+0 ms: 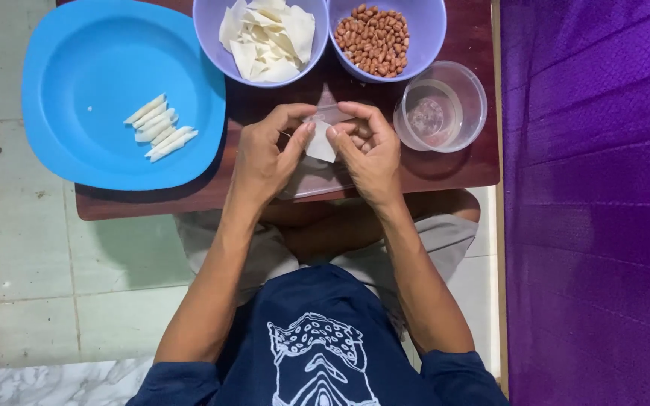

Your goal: Assembling peanut rolls by placing peanuts inside a wrapper, rolling it, and sealing it with water.

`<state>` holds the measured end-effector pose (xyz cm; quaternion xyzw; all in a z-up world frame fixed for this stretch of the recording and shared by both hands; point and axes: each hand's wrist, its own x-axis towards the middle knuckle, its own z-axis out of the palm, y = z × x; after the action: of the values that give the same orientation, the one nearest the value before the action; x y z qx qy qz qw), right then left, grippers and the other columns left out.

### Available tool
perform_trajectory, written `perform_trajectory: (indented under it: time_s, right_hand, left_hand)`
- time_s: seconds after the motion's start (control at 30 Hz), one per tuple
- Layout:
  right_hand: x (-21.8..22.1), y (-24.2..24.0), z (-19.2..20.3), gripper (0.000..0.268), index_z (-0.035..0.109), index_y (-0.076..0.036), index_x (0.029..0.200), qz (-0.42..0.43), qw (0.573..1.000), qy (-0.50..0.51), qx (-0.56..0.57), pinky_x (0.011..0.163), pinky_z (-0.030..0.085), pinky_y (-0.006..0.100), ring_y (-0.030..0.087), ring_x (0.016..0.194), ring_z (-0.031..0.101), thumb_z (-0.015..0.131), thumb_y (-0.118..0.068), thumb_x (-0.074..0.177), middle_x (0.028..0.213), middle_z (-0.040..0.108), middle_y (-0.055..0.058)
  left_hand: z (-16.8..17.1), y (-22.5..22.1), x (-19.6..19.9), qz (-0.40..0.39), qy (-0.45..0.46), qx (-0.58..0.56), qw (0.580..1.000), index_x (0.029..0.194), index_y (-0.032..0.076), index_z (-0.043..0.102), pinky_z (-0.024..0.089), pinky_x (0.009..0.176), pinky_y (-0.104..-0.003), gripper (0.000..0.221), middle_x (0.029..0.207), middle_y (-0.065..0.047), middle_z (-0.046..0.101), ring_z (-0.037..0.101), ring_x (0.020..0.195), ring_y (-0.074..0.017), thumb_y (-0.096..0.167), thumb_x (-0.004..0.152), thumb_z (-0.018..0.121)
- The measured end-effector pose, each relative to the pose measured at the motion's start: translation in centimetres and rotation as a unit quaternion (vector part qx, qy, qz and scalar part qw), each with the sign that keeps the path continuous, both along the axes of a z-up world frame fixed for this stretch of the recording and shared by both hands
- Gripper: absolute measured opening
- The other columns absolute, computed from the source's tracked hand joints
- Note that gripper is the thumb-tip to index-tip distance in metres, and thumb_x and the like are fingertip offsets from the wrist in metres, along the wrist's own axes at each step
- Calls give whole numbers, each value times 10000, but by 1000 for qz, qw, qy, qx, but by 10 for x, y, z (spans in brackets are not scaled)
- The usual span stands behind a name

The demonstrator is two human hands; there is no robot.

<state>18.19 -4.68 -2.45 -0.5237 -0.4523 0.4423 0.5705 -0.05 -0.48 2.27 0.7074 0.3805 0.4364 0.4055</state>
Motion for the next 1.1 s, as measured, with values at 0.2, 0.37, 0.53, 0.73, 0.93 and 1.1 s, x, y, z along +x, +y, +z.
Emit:
perform_trajectory:
  time_s: [0.2,0.37,0.53,0.73,0.93,1.1]
  right_hand:
    - [10,-5,41,427,643,-114,1352,37,935,-343,81,886,566,462,370,1059,718,789,-127,951,1150,732,142]
    - [12,-19,48,287,683,-70,1286,5,905,-409,119,862,561,454,363,968,702,707,-91,1001,1039,705,145]
    - [9,-31,23,265,727,-125,1224,6,897,-422,134,867,529,363,253,955,662,760,-113,961,1057,694,44]
    - [-1,-35,17,210,729,-112,1206,-59,907,-391,142,824,545,349,241,904,675,718,-137,998,1007,702,38]
    - [-2,-28,17,216,720,-93,1163,-71,910,-385,135,817,538,378,267,911,661,730,-35,955,985,691,51]
    - [-4,-28,26,187,715,-87,1155,-87,913,-378,128,805,543,402,302,899,671,663,-17,989,973,695,76]
  left_hand:
    - [-9,-5,-9,49,94,95,990,1216,114,714,525,763,-406,191,943,-117,709,626,861,-331,154,1049,631]
    - [-23,-32,-5,94,176,91,976,1179,140,704,460,856,-429,165,1140,-65,587,556,1047,-314,159,1036,624]
    - [-30,-35,-4,91,235,99,963,1224,99,668,445,948,-450,192,1318,-124,536,529,1232,-364,114,1050,589]
    - [-32,-29,-1,67,231,123,963,1321,162,637,452,973,-471,264,1268,-121,563,555,1219,-359,241,1071,604]
    - [-31,-31,1,86,248,131,956,1024,235,740,406,1012,-459,153,1286,-62,557,526,1251,-335,381,1004,704]
    - [-31,-31,-1,86,241,130,958,960,254,740,410,989,-432,128,1278,-29,578,534,1242,-311,371,1007,715]
